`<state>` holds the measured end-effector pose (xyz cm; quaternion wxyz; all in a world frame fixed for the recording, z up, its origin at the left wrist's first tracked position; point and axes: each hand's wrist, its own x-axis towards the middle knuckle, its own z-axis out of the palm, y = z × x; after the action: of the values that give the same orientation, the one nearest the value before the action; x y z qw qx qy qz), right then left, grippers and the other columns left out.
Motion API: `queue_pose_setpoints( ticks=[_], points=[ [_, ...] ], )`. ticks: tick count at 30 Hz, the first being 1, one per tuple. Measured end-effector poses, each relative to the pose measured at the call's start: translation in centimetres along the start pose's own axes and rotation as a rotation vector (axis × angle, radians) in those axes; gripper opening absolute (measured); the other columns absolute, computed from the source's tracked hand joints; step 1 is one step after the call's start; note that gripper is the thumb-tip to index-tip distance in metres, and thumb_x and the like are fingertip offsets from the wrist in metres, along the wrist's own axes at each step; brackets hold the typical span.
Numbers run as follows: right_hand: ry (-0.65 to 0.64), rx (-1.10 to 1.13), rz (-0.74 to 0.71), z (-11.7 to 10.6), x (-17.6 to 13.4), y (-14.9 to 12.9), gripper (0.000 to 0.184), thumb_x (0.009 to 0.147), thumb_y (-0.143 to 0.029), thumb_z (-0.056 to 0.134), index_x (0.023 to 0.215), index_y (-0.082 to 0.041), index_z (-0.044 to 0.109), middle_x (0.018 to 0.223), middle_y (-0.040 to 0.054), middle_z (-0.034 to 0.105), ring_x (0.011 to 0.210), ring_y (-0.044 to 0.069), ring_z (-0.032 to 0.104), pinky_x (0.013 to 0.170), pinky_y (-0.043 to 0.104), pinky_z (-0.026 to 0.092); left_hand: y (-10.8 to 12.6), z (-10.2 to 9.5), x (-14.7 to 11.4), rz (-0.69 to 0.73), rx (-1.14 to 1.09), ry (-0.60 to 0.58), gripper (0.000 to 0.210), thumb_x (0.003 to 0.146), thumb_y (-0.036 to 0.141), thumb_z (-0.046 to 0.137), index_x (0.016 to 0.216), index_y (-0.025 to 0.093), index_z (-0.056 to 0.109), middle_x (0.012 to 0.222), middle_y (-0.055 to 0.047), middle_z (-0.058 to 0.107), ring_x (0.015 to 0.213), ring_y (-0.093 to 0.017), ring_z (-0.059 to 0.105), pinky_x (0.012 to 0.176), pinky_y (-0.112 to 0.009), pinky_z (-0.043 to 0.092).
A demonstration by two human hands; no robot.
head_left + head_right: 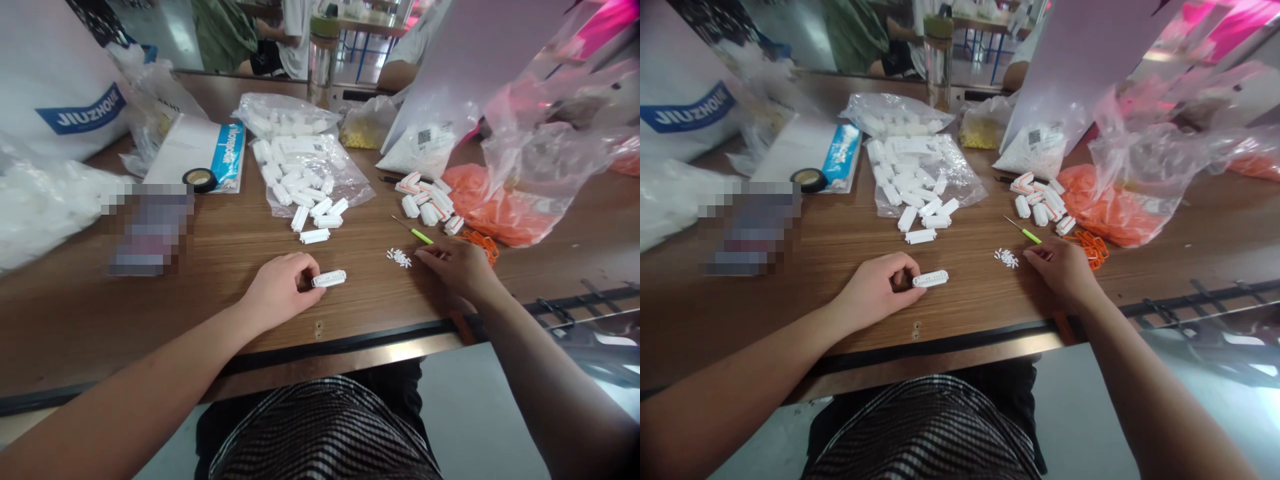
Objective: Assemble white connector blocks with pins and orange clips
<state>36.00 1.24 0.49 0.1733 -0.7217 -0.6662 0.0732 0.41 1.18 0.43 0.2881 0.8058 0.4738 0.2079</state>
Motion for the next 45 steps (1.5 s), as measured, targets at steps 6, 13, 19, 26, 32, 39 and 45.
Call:
queue_pose_setpoints(
  ticks=[6, 13, 19, 26, 32, 39, 45],
  points=[
    [0.03, 0.118, -0.046, 0.0, -0.7, -3.1, 0.018, 0.08, -0.037, 0.066, 0.076, -0.021, 0.073, 0.074, 0.0033, 0.071, 0.068, 0.02, 0.064, 0.067, 0.033, 0.047, 0.1, 0.1, 0.0, 0.009, -0.005, 0.011, 0.013, 0.075, 0.03, 0.069, 0.08, 0.021, 0.061, 0.067, 0.003, 0.055, 0.063, -0.014, 0.051, 0.062, -0.028, 0.036],
    [-0.14, 0.364, -0.519, 1.3, -2.4, -11.7, 0.012, 0.088, -0.028, 0.061, 0.082, -0.021, 0.069, 0.08, 0.0024, 0.066, 0.078, 0.017, 0.061, 0.077, 0.033, 0.046, 0.2, 0.1, -0.1, 0.005, -0.042, 0.017, 0.011, 0.076, 0.029, 0.069, 0.081, 0.021, 0.062, 0.067, 0.003, 0.055, 0.062, -0.013, 0.049, 0.061, -0.027, 0.036],
    [-0.165, 0.255, -0.633, 2.7, -2.2, -13.5, 0.011, 0.09, -0.026, 0.059, 0.084, -0.02, 0.066, 0.079, 0.0025, 0.062, 0.078, 0.017, 0.056, 0.079, 0.036, 0.039, 0.3, 0.0, -0.1, 0.024, -0.064, 0.023, 0.011, 0.076, 0.028, 0.069, 0.08, 0.021, 0.062, 0.068, 0.003, 0.055, 0.063, -0.013, 0.049, 0.061, -0.027, 0.036],
    [-0.106, 0.199, -0.682, 2.9, -2.4, -13.5, 0.013, 0.092, -0.025, 0.056, 0.083, -0.02, 0.065, 0.08, 0.003, 0.062, 0.078, 0.017, 0.055, 0.078, 0.035, 0.037, 0.3, 0.1, -0.1, 0.034, -0.08, 0.033, 0.01, 0.076, 0.028, 0.069, 0.08, 0.021, 0.062, 0.069, 0.003, 0.056, 0.063, -0.013, 0.049, 0.061, -0.027, 0.037],
    [-0.064, 0.083, -0.793, 2.5, -2.4, -14.0, 0.019, 0.094, -0.022, 0.052, 0.083, -0.02, 0.067, 0.078, 0.0035, 0.064, 0.077, 0.018, 0.054, 0.078, 0.036, 0.035, 0.3, 0.0, -0.2, 0.018, -0.075, 0.032, 0.011, 0.076, 0.028, 0.07, 0.08, 0.021, 0.062, 0.067, 0.003, 0.055, 0.062, -0.013, 0.049, 0.061, -0.027, 0.037],
    [0.022, 0.066, -0.831, 2.6, -2.9, -13.7, 0.015, 0.091, -0.021, 0.054, 0.088, -0.021, 0.069, 0.082, 0.0032, 0.069, 0.077, 0.018, 0.055, 0.078, 0.038, 0.035, 0.5, 0.0, -0.1, 0.001, -0.069, 0.023, 0.011, 0.076, 0.028, 0.069, 0.079, 0.021, 0.062, 0.067, 0.003, 0.056, 0.062, -0.013, 0.049, 0.061, -0.027, 0.037],
    [0.023, 0.032, -0.835, 2.8, -3.2, -14.3, 0.019, 0.089, -0.022, 0.053, 0.078, -0.021, 0.069, 0.08, 0.0039, 0.067, 0.074, 0.018, 0.054, 0.075, 0.038, 0.037, 0.3, 0.1, -0.1, -0.007, -0.046, 0.025, 0.012, 0.076, 0.028, 0.069, 0.079, 0.021, 0.061, 0.068, 0.003, 0.055, 0.062, -0.013, 0.049, 0.061, -0.027, 0.036]
  ],
)
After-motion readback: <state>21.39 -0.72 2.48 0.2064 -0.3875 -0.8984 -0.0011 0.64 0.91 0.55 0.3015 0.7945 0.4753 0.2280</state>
